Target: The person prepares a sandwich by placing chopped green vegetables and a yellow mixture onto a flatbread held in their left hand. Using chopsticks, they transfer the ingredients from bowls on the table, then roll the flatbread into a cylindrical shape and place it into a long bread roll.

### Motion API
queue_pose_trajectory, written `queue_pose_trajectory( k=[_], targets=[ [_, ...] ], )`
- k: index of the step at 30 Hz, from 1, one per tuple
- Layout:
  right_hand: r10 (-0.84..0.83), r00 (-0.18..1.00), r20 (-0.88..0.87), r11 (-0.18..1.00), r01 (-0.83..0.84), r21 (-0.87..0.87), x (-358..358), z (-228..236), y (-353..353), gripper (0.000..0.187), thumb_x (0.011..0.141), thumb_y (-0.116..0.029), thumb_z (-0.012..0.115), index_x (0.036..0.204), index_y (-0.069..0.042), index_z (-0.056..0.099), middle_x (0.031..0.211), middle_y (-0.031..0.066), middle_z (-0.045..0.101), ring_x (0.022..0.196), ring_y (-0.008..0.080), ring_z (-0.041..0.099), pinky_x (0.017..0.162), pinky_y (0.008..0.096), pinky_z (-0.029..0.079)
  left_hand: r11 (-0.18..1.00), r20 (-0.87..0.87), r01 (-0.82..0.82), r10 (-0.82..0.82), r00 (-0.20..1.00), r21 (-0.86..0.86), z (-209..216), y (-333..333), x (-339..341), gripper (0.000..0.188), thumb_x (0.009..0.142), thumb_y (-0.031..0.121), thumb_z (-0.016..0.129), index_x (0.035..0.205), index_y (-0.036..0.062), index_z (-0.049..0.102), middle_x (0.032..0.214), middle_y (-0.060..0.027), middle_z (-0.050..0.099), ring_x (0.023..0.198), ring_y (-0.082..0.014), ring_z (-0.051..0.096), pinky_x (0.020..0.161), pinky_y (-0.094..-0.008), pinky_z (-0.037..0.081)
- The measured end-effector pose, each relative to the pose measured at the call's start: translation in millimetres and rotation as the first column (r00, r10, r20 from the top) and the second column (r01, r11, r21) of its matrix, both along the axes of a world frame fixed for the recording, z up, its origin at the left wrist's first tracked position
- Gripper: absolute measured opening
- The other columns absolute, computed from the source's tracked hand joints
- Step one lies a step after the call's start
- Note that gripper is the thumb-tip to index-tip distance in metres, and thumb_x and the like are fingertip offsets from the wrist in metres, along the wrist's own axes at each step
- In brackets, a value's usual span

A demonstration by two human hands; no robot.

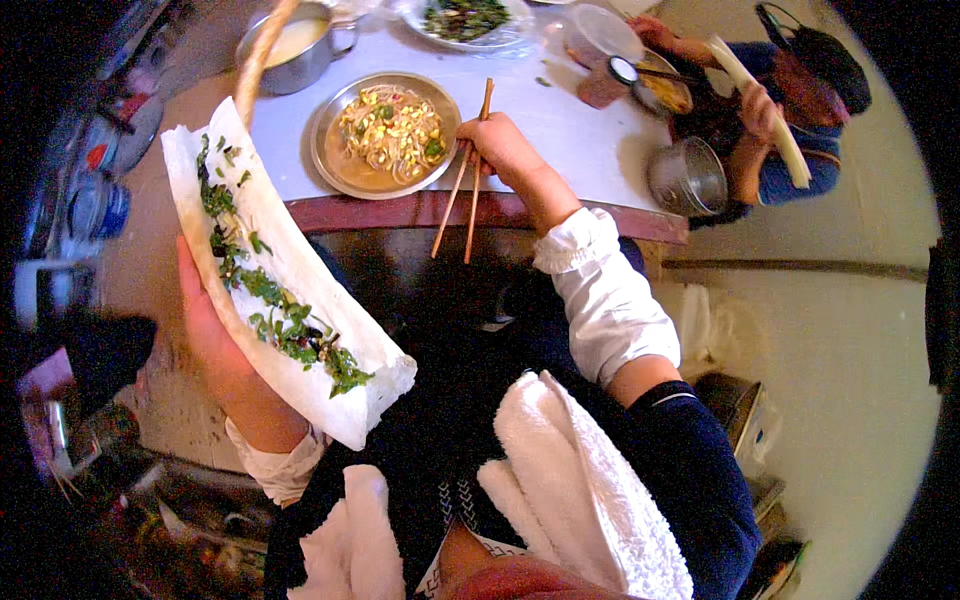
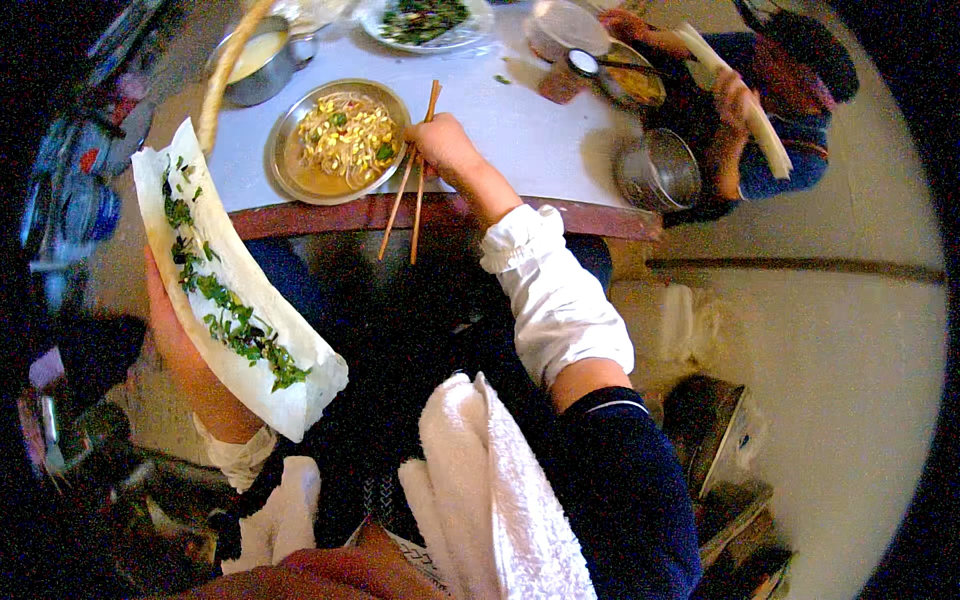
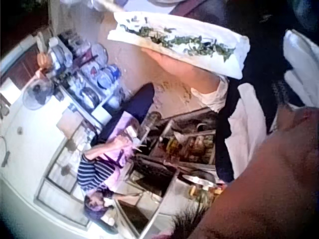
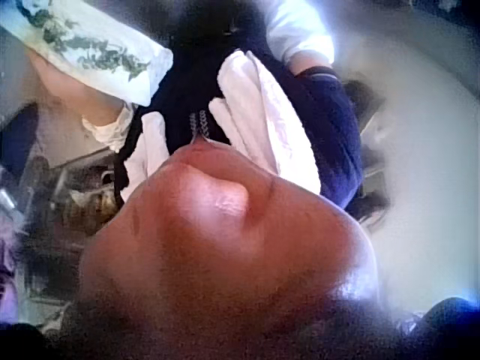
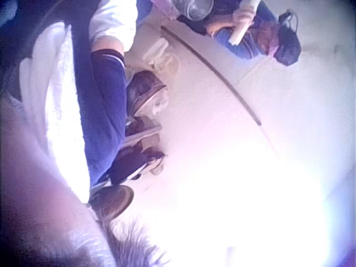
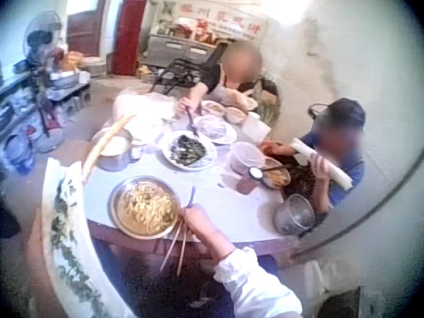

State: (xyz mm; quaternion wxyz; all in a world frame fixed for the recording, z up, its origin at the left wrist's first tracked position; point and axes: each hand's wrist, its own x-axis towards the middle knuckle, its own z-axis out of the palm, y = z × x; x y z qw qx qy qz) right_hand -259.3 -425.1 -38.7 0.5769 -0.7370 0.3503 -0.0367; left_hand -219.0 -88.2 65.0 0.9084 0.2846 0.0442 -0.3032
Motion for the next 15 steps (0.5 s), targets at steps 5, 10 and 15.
queue_pose_trajectory(
  k=[5, 10, 15],
  targets=[
    [-0.052, 0.998, 0.041, 0.999, 0.053, -0.004, -14.4, -2.8, -9.2, 0.024, 0.081, -0.020, 0.061, 0.064, -0.003, 0.058, 0.051, 0.0029, 0.050, 0.037, 0.0137, 0.044, 0.034, 0.0265, 0.032, 0.996, -0.035, 0.078, -0.079, 0.996, -0.031, -22.8, 8.0, 14.4, 0.050, 0.095, 0.043, 0.045, 0.127, 0.0052, 0.053, 0.121, -0.0107, 0.061, 0.103, -0.0270, 0.062, 0.094, -0.0416, 0.047],
    [0.015, 1.000, 0.025, 0.998, -0.016, 0.057, -31.1, 11.7, -7.4, 0.025, 0.080, -0.023, 0.062, 0.076, 0.001, 0.067, 0.056, 0.0061, 0.055, 0.043, 0.0175, 0.051, 0.039, 0.0305, 0.038, 0.966, -0.064, 0.215, -0.226, 0.972, -0.140, -21.4, 7.7, 20.0, 0.049, 0.095, 0.042, 0.048, 0.125, 0.0044, 0.055, 0.118, -0.0121, 0.062, 0.102, -0.0271, 0.063, 0.092, -0.0418, 0.049],
    [-0.005, 0.990, 0.140, 0.998, 0.013, -0.058, -85.2, 82.7, 10.7, 0.034, 0.089, -0.038, 0.057, 0.082, -0.007, 0.068, 0.053, -0.0006, 0.045, 0.041, 0.0090, 0.040, 0.038, 0.0256, 0.029, 0.962, -0.084, 0.217, -0.233, 0.969, -0.164, -26.5, 8.5, 22.1, 0.048, 0.095, 0.042, 0.048, 0.124, 0.0053, 0.056, 0.115, -0.0125, 0.063, 0.099, -0.0264, 0.063, 0.087, -0.0417, 0.052]
  ],
)
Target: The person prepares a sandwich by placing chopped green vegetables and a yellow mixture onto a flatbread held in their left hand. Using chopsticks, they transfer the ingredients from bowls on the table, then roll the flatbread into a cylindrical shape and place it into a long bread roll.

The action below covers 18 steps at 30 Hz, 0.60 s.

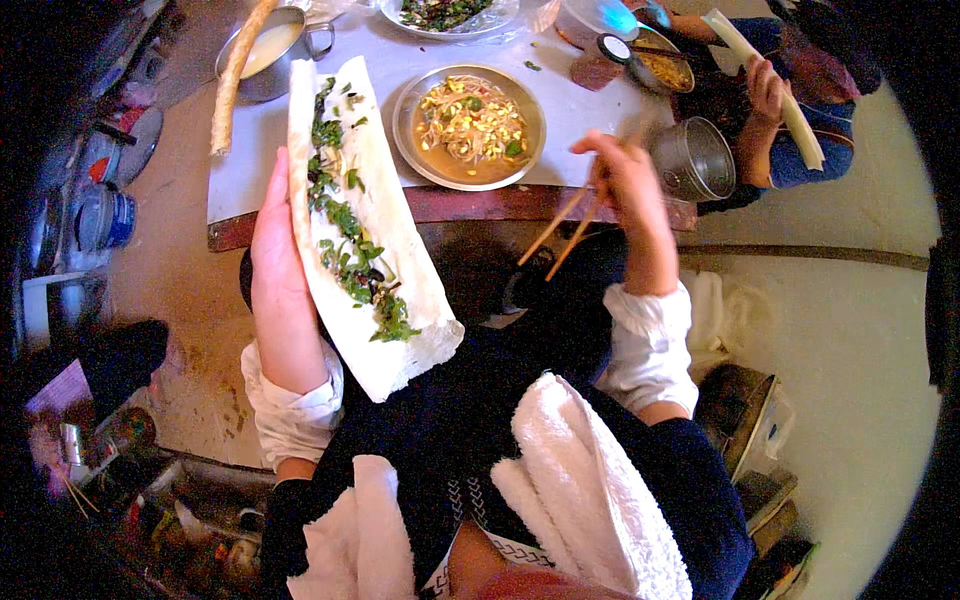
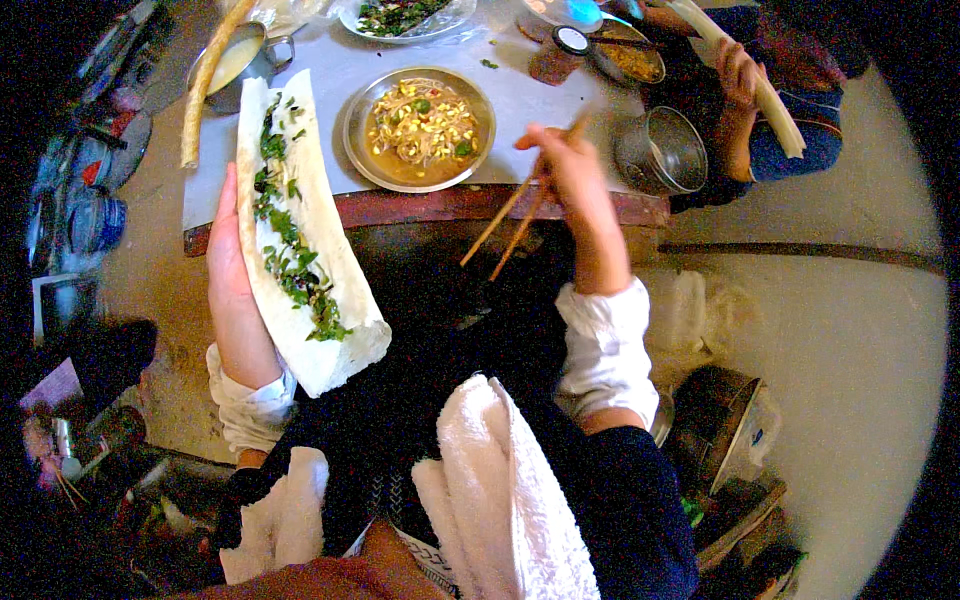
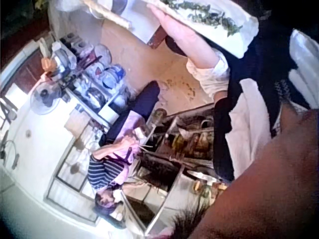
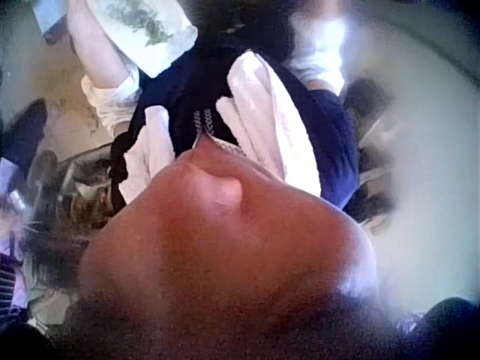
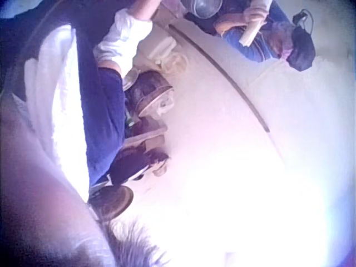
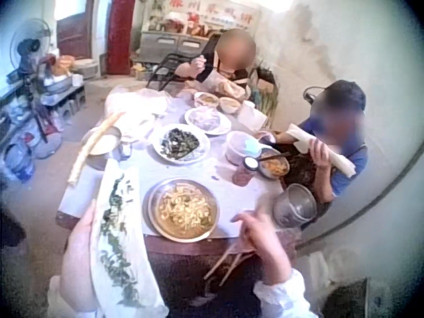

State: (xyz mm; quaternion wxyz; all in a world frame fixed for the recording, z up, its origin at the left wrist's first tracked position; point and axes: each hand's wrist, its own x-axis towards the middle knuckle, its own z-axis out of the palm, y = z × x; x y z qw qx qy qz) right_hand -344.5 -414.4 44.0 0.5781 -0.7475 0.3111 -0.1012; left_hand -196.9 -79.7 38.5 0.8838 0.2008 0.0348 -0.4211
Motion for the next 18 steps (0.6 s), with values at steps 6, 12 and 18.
queue_pose_trajectory(
  k=[6, 12, 18],
  targets=[
    [-0.205, 0.801, 0.562, 0.971, 0.096, 0.217, -45.0, 49.7, 13.6, 0.032, 0.095, -0.030, 0.052, 0.090, 0.000, 0.060, 0.070, 0.0055, 0.057, 0.057, 0.0136, 0.057, 0.047, 0.0243, 0.043, 0.944, 0.214, -0.203, 0.149, 0.965, 0.261, 32.9, -14.2, -9.9, 0.046, 0.095, 0.042, 0.047, 0.126, 0.0091, 0.055, 0.116, -0.0100, 0.063, 0.100, -0.0247, 0.062, 0.089, -0.0384, 0.050],
    [-0.204, 0.776, 0.597, 0.955, 0.022, 0.297, -48.4, 32.2, 45.3, 0.021, 0.094, -0.020, 0.056, 0.099, 0.001, 0.053, 0.086, 0.0101, 0.057, 0.067, 0.0237, 0.065, 0.054, 0.0291, 0.052, 0.993, 0.209, -0.083, 0.065, 0.976, 0.079, 35.1, -14.8, 7.7, 0.047, 0.096, 0.041, 0.046, 0.127, 0.0065, 0.053, 0.117, -0.0116, 0.062, 0.101, -0.0255, 0.062, 0.089, -0.0399, 0.051],
    [-0.239, 0.793, 0.560, 0.907, -0.023, 0.419, -34.3, 15.0, 69.4, 0.021, 0.098, -0.019, 0.046, 0.109, -0.001, 0.048, 0.097, 0.0112, 0.054, 0.066, 0.0240, 0.065, 0.049, 0.0281, 0.051, 0.986, 0.123, -0.110, 0.094, 0.988, 0.125, 33.1, -10.5, 2.2, 0.045, 0.097, 0.038, 0.045, 0.127, 0.0050, 0.053, 0.118, -0.0128, 0.061, 0.103, -0.0261, 0.061, 0.091, -0.0399, 0.049]
  ],
)
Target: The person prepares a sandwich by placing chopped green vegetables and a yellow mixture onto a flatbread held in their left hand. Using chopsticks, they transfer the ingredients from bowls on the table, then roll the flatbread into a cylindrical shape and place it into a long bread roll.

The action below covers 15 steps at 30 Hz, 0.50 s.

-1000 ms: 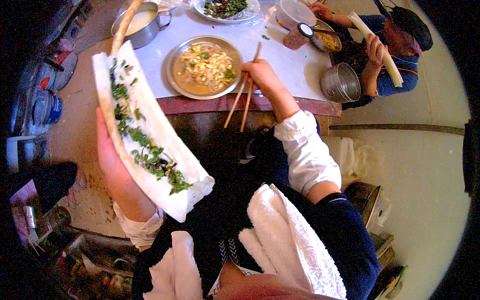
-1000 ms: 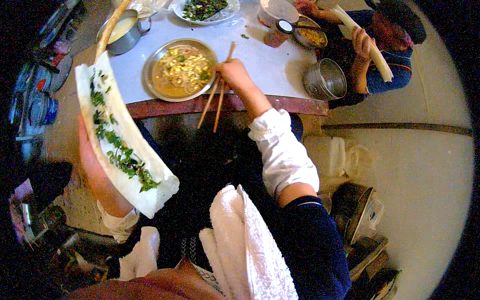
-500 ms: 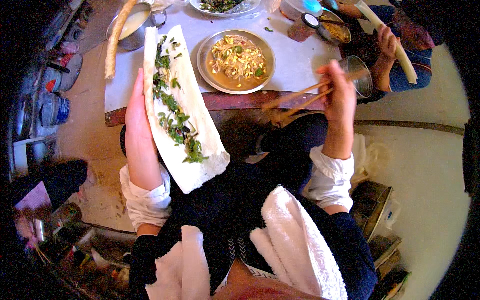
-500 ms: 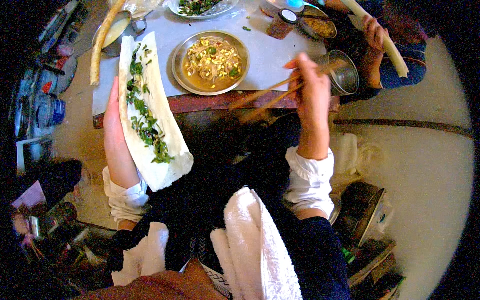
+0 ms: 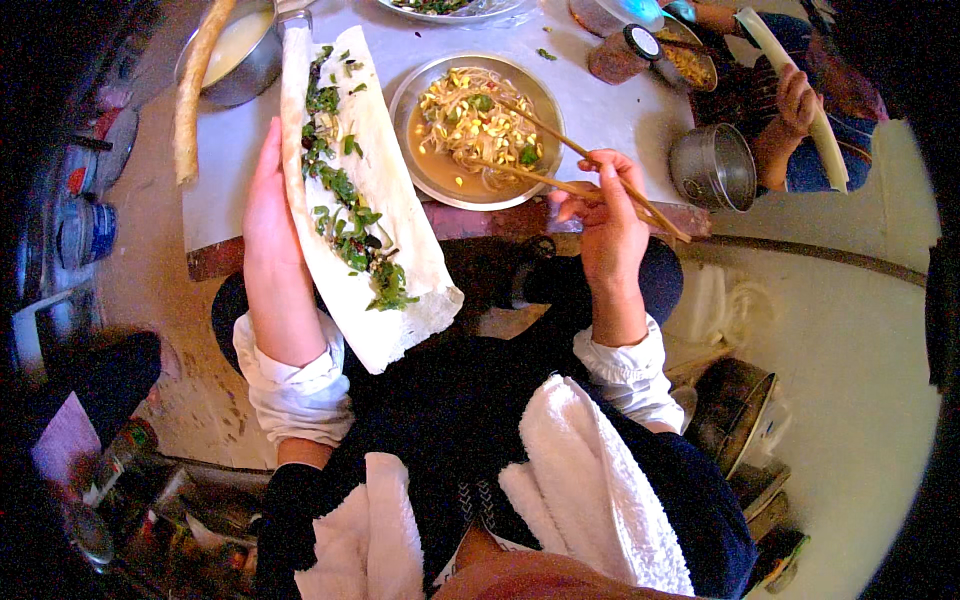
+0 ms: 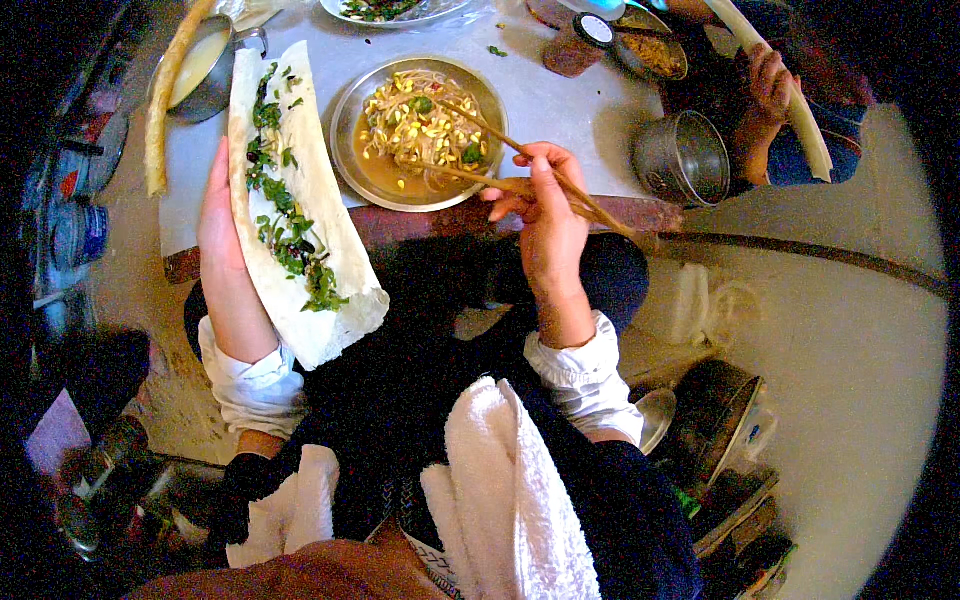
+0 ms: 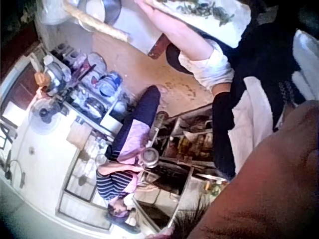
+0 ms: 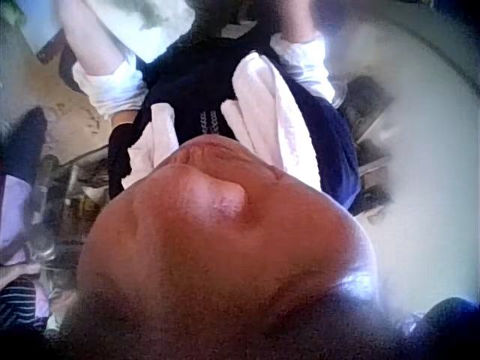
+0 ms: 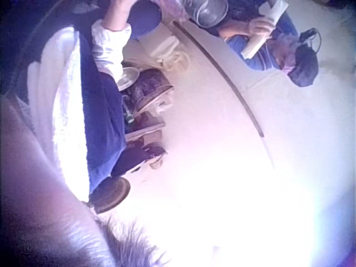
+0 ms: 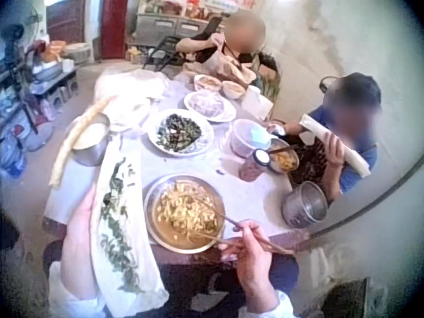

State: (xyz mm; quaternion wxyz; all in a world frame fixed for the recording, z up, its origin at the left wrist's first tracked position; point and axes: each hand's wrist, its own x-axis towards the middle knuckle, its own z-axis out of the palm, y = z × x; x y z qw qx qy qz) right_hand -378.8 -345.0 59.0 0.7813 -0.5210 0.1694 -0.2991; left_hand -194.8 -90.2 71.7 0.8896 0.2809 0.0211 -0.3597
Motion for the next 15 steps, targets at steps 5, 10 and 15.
queue_pose_trajectory(
  k=[5, 10, 15],
  targets=[
    [-0.097, 0.994, 0.056, 0.995, 0.096, 0.031, 11.9, -16.6, 12.1, 0.025, 0.100, -0.025, 0.043, 0.104, -0.001, 0.047, 0.093, 0.0138, 0.055, 0.064, 0.0270, 0.066, 0.050, 0.0324, 0.055, 0.983, -0.008, 0.086, -0.089, 0.996, -0.161, -3.9, 4.7, -0.1, 0.046, 0.097, 0.038, 0.042, 0.126, 0.0039, 0.052, 0.120, -0.0137, 0.060, 0.105, -0.0273, 0.060, 0.094, -0.0414, 0.047],
    [-0.196, 0.979, 0.057, 0.980, 0.193, 0.051, 26.5, -17.5, 4.3, 0.027, 0.100, -0.027, 0.041, 0.097, 0.000, 0.046, 0.084, 0.0151, 0.055, 0.061, 0.0294, 0.065, 0.051, 0.0348, 0.056, 0.954, -0.006, 0.144, -0.151, 0.989, -0.264, -11.9, 1.9, 4.5, 0.047, 0.098, 0.038, 0.041, 0.128, 0.0029, 0.050, 0.122, -0.0146, 0.059, 0.107, -0.0284, 0.059, 0.095, -0.0421, 0.046],
    [-0.214, 0.975, 0.051, 0.971, 0.207, 0.123, 34.0, -21.6, -7.7, 0.031, 0.099, -0.030, 0.044, 0.095, 0.000, 0.046, 0.077, 0.0144, 0.056, 0.060, 0.0316, 0.065, 0.052, 0.0375, 0.057, 0.955, -0.017, 0.134, -0.144, 0.990, -0.263, -4.9, -2.0, 0.4, 0.047, 0.098, 0.037, 0.040, 0.127, 0.0024, 0.050, 0.121, -0.0153, 0.059, 0.107, -0.0292, 0.060, 0.095, -0.0427, 0.046]
  ],
)
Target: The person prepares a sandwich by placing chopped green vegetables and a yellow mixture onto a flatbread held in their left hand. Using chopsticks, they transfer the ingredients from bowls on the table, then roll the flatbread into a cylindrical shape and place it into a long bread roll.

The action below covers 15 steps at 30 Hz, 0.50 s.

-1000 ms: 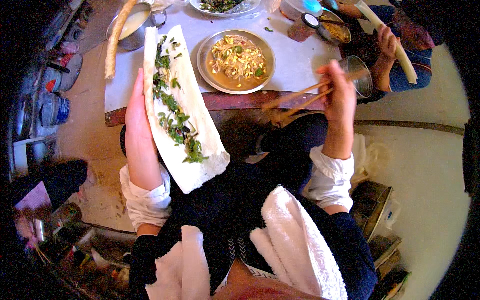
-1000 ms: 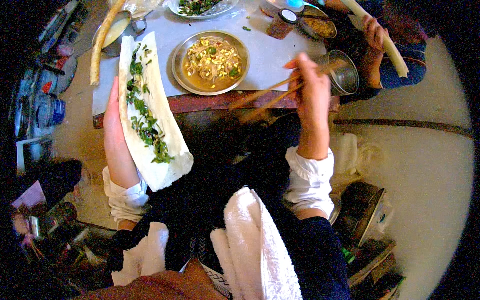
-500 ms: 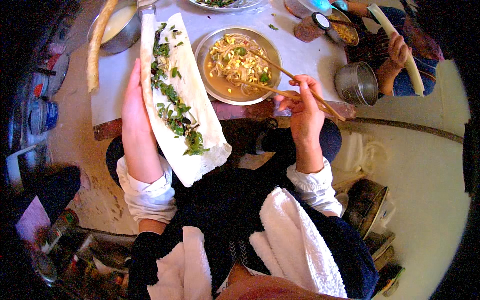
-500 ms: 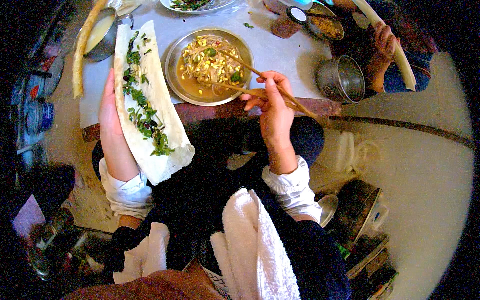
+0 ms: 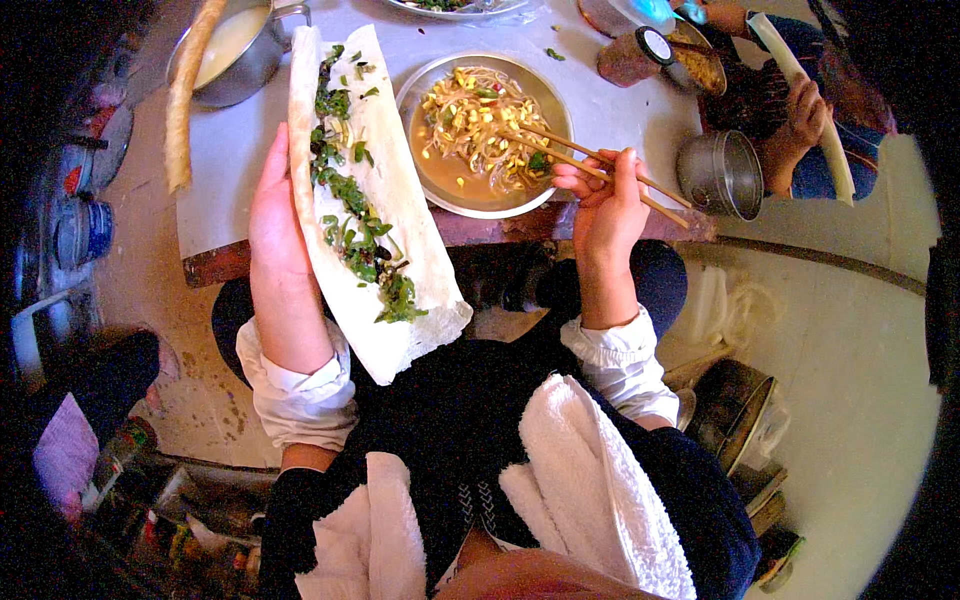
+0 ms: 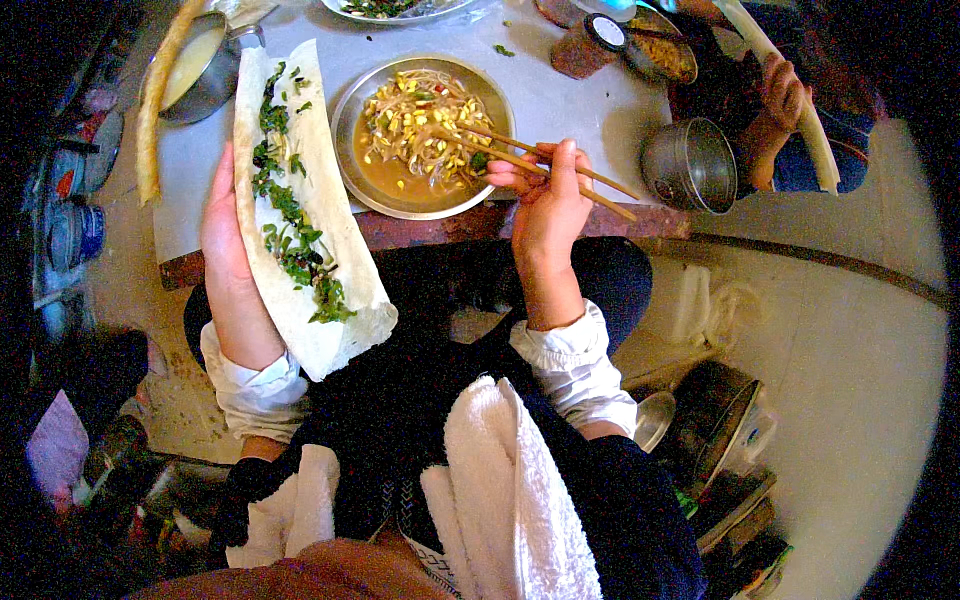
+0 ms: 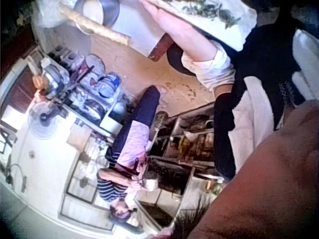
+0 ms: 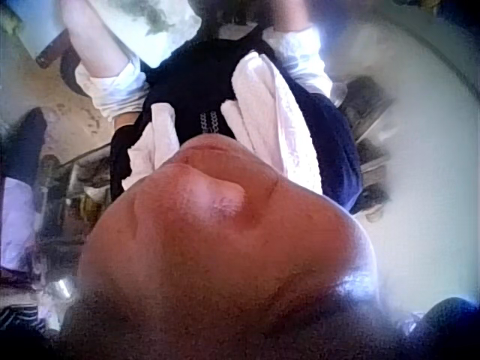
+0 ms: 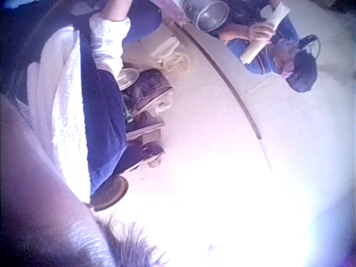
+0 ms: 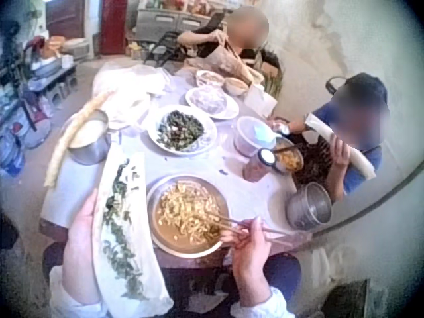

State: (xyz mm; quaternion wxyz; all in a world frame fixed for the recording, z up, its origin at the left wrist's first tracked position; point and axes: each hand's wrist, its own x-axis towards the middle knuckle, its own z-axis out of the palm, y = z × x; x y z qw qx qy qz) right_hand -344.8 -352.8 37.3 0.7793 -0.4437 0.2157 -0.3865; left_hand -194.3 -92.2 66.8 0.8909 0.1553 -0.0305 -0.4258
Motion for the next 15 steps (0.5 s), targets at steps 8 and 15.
queue_pose_trajectory(
  k=[8, 15],
  targets=[
    [0.007, 0.995, 0.103, 1.000, -0.008, 0.009, -5.9, 30.4, -11.7, 0.034, 0.097, -0.033, 0.047, 0.092, 0.000, 0.052, 0.075, 0.0136, 0.058, 0.061, 0.0335, 0.065, 0.052, 0.0388, 0.058, 0.999, -0.005, 0.012, -0.012, 1.000, -0.049, -5.4, 3.9, 4.6, 0.047, 0.098, 0.037, 0.038, 0.129, 0.0023, 0.049, 0.122, -0.0165, 0.059, 0.108, -0.0303, 0.059, 0.096, -0.0441, 0.046],
    [0.104, 0.995, 0.001, 0.975, -0.102, -0.196, -0.3, 55.5, 7.0, 0.027, 0.099, -0.026, 0.043, 0.095, 0.000, 0.048, 0.081, 0.0155, 0.056, 0.061, 0.0318, 0.066, 0.050, 0.0368, 0.057, 0.994, 0.049, 0.046, -0.041, 0.998, -0.095, -3.3, 1.9, 3.4, 0.048, 0.099, 0.037, 0.037, 0.130, 0.0024, 0.048, 0.123, -0.0163, 0.058, 0.108, -0.0302, 0.058, 0.096, -0.0434, 0.046]
  ],
)
